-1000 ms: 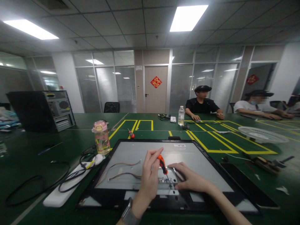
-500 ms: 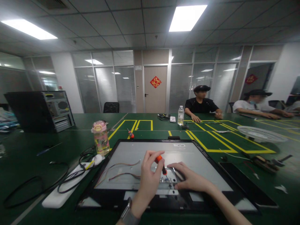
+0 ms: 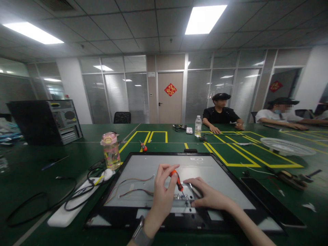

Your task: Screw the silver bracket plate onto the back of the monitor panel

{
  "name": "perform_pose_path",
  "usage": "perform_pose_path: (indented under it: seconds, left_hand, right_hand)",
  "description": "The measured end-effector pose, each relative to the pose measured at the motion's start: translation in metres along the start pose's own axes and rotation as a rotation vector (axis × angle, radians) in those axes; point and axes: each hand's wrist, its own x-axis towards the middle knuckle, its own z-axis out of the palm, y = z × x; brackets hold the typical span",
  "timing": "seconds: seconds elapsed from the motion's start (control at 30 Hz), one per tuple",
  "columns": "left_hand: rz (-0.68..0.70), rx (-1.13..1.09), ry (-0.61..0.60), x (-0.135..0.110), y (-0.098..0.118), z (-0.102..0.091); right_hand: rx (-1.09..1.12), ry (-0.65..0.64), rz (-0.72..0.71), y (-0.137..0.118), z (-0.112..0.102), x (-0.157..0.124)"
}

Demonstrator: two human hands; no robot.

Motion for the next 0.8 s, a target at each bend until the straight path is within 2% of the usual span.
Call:
perform_pose_path:
  seconds: [0.1, 0.23, 0.43, 0.6, 0.8]
  left_hand:
    - [-0.007, -0.022, -0.026, -0.0006, -0.0001, 0.0008]
    - [0.009, 0.022, 0.027, -0.0004, 0.0015, 0.0006]
    - [0.025, -0.002, -0.030, 0.0003, 0.0039, -0.0006]
    - [-0.031, 0.031, 0.028, 0.0009, -0.0015, 0.0003]
    - [0.009, -0.060, -0.088, 0.0010, 0.0003, 0.0003]
  right_hand:
    - [-0.004, -0.005, -0.002, 0.0010, 0.0004, 0.0006]
    - [-0.007, -0.011, -0.011, 0.0030, 0.0008, 0.0016]
    - [0.000, -0.006, -0.022, 0.0056, 0.0008, 0.0021]
    - [0.010, -0.007, -0.011, 0.0064, 0.0011, 0.0017]
    - [0.006, -0.001, -0.018, 0.0044, 0.0014, 0.0020]
